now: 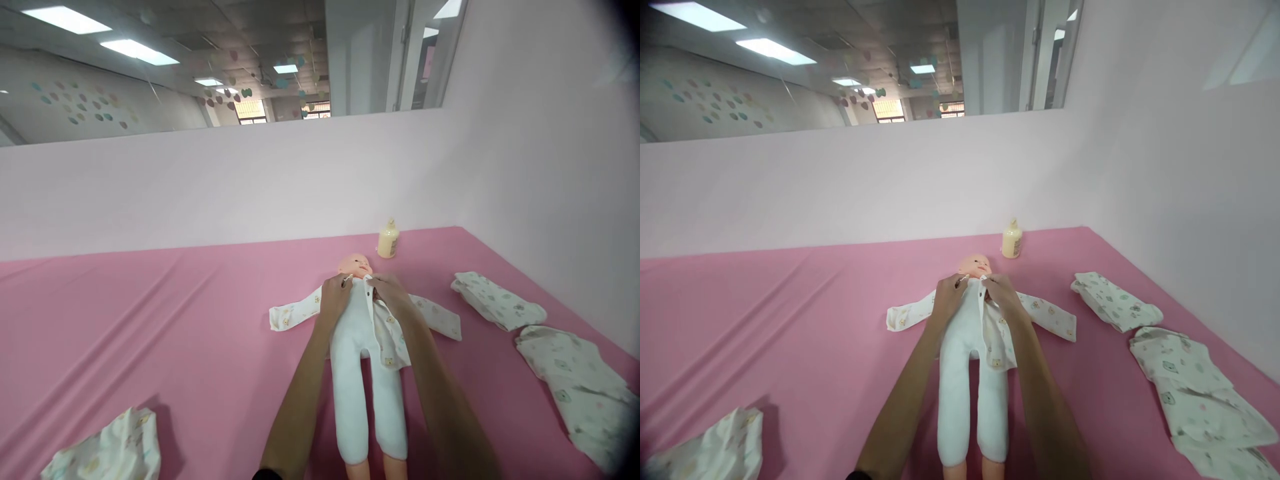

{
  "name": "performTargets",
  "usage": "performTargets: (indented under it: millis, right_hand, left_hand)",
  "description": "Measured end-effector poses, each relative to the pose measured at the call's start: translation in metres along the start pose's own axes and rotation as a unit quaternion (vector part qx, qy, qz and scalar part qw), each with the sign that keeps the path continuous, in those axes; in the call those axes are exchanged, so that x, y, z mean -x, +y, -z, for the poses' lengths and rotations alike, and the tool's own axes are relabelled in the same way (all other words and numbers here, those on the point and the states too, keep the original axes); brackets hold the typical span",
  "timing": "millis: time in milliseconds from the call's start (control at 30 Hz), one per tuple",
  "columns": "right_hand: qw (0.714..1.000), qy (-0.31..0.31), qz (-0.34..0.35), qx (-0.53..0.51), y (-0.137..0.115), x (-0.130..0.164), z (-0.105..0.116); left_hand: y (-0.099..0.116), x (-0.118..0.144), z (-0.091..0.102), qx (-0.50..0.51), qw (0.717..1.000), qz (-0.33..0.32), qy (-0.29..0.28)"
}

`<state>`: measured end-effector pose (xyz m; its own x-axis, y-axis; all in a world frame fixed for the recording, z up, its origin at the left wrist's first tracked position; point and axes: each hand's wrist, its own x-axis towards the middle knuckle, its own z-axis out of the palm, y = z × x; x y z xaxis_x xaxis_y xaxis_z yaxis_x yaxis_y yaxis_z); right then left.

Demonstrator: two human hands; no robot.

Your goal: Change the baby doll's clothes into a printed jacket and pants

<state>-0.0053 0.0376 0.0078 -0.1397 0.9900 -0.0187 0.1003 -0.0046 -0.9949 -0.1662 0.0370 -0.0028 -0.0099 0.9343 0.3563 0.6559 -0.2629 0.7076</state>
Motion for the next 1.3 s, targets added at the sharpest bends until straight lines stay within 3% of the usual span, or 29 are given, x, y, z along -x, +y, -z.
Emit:
performTargets:
  millis: [300,567,967,1133,1300]
  right_hand:
    - [0.998,-0.048,0.029,0.040,0.007,-0.006,-0.007]
    - [0.996,-0.048,0.023,0.069,0.004,-0.004,-0.006]
    - [0.994,-0.080,0.011,0.073,0.001,-0.001,-0.007]
    - [0.965,-0.021,0.069,0.252,-0.004,0.003,-0.016]
    - [0.946,0.045,0.111,0.302,-0.005,0.001,-0.021]
  left_hand:
    - [-0.001,0.001,-0.011,-0.034,0.998,-0.047,-0.013]
    - [0.001,0.004,-0.015,-0.065,0.994,-0.089,-0.017]
    - [0.000,0.005,-0.015,-0.078,0.993,-0.079,-0.023]
    - [-0.001,0.006,-0.015,-0.088,0.991,-0.094,-0.024]
    - [-0.002,0.005,-0.015,-0.101,0.990,-0.093,-0.028]
